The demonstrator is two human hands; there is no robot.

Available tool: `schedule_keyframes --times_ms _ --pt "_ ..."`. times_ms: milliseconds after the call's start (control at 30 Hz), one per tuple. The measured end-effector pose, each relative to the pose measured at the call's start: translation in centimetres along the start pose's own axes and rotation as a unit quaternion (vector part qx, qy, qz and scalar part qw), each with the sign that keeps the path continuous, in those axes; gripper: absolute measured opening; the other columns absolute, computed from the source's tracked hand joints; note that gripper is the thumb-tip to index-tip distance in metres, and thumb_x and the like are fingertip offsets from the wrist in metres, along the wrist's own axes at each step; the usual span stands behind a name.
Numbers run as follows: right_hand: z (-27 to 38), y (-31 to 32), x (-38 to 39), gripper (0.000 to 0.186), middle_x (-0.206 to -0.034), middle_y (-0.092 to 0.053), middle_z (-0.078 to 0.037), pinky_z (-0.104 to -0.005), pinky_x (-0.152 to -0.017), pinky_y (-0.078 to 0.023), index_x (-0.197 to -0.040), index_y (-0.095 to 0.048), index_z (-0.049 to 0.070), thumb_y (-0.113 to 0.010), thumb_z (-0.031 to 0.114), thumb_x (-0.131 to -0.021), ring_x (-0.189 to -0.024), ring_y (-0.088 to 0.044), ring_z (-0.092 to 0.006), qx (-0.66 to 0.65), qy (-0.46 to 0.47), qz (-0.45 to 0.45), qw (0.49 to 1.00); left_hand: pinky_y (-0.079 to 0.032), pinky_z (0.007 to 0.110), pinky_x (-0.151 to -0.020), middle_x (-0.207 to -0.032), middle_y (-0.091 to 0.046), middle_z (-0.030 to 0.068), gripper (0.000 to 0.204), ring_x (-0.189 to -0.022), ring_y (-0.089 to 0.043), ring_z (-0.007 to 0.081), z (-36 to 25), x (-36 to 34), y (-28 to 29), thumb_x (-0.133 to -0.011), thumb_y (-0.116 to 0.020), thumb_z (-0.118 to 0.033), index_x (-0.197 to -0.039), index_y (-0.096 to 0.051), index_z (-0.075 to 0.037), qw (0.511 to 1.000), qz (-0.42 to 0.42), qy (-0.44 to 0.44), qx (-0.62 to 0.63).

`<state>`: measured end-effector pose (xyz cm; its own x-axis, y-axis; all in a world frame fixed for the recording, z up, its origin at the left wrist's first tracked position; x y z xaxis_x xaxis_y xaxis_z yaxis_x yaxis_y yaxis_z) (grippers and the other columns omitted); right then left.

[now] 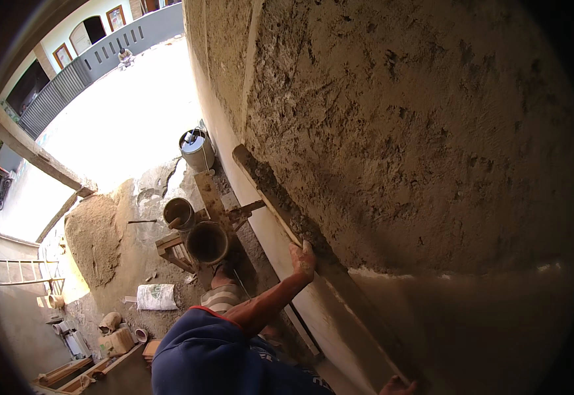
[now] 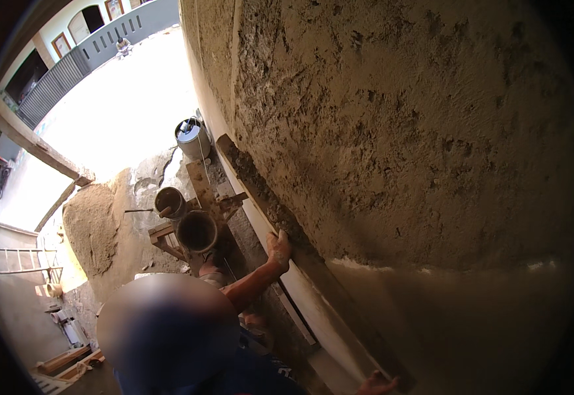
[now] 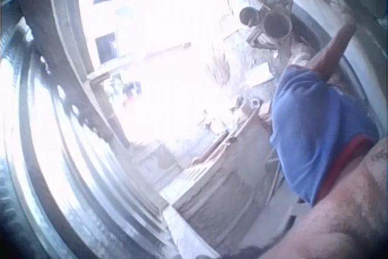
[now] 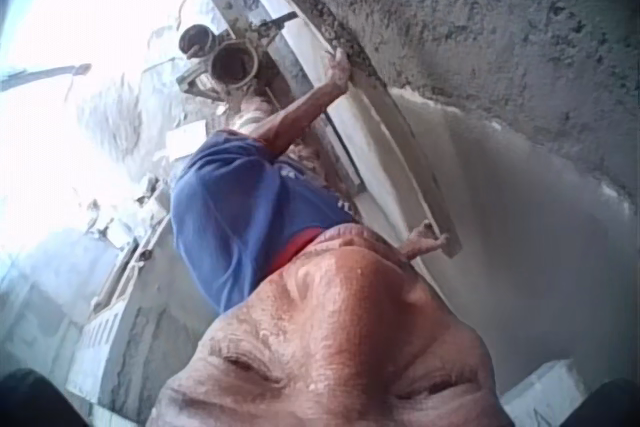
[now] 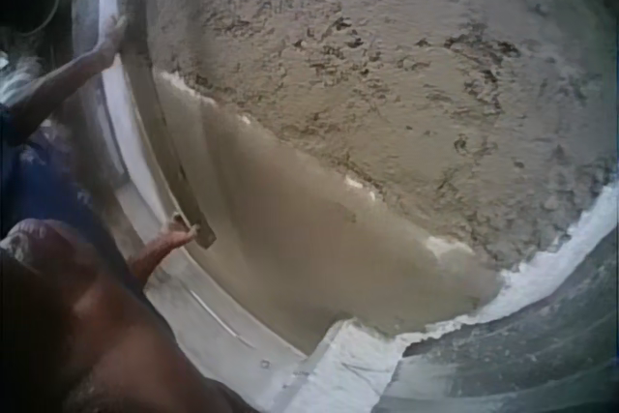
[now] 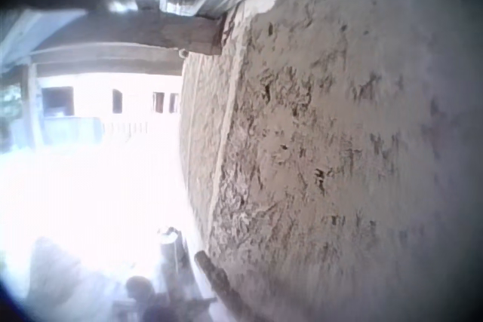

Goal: The person scoops wet cement from a bucket using a trowel and applies it to a vertical wall, spreading and smoothing the surface. The person then uses a long wooden straightedge to level the applied cement across the wall.

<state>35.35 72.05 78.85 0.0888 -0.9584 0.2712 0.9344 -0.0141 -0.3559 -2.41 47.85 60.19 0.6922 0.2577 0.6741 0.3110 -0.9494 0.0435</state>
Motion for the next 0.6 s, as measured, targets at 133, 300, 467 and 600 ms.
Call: schedule_keyframes --times_ms 133,300,467,600 --pt "2.6 3.4 -1.6 0.035 -0.099 -0.062 -0.011 -0.0388 -0.074 -0.048 -0.108 -0.058 0.005 -0.063 0.027 -0.082 -0.091 -0.057 -0.0271 0.027 0.019 -0.007 0.999 -0.042 0.041 -0.076 -0.101 -0.051 0.0185 0.038 -0.093 -0.054 0.0317 4.0 1.5 2.7 -0.092 -0.051 -0.026 -0.114 -0.043 0.003 0.989 -0.005 0.118 0.084" --pt "5.5 6.3 -6.7 0.050 -0.129 -0.049 -0.015 -0.0440 -0.103 -0.036 -0.130 -0.043 0.003 -0.052 0.029 -0.089 -0.120 -0.046 -0.0310 0.084 0.063 0.253 0.962 -0.041 0.038 -0.074 -0.097 -0.049 0.0129 0.034 -0.092 -0.052 0.0267 12.8 -2.2 4.5 -0.090 -0.053 -0.027 -0.113 -0.049 -0.002 0.981 0.029 0.155 0.111" --pt "5.5 -8.6 2.7 0.065 -0.133 -0.044 -0.019 -0.0450 -0.110 -0.029 -0.134 -0.035 -0.001 -0.055 0.030 -0.081 -0.125 -0.041 -0.0332 0.150 0.153 0.317 0.924 -0.046 0.040 -0.073 -0.097 -0.052 0.0123 0.034 -0.089 -0.056 0.0262 16.6 -5.3 7.2 -0.090 -0.050 -0.029 -0.111 -0.051 -0.003 0.968 0.045 0.194 0.152" --pt "4.5 -16.5 7.5 0.071 -0.126 -0.047 -0.019 -0.0489 -0.107 -0.032 -0.137 -0.030 0.004 -0.058 0.033 -0.079 -0.120 -0.045 -0.0317 0.124 0.168 0.422 0.882 -0.055 0.049 -0.071 -0.102 -0.060 0.0175 0.038 -0.082 -0.065 0.0326 6.5 -2.4 11.9 -0.090 -0.043 -0.031 -0.110 -0.050 0.000 0.878 -0.010 0.301 0.372"
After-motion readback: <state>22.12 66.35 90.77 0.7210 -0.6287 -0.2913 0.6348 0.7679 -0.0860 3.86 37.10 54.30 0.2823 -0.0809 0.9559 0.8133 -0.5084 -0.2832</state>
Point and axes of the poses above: each hand's wrist, its own x-axis away from the middle knuckle, its own y-axis out of the back of the hand, z = x × y, the point moved 2 cm from there along -x, towards the middle knuckle
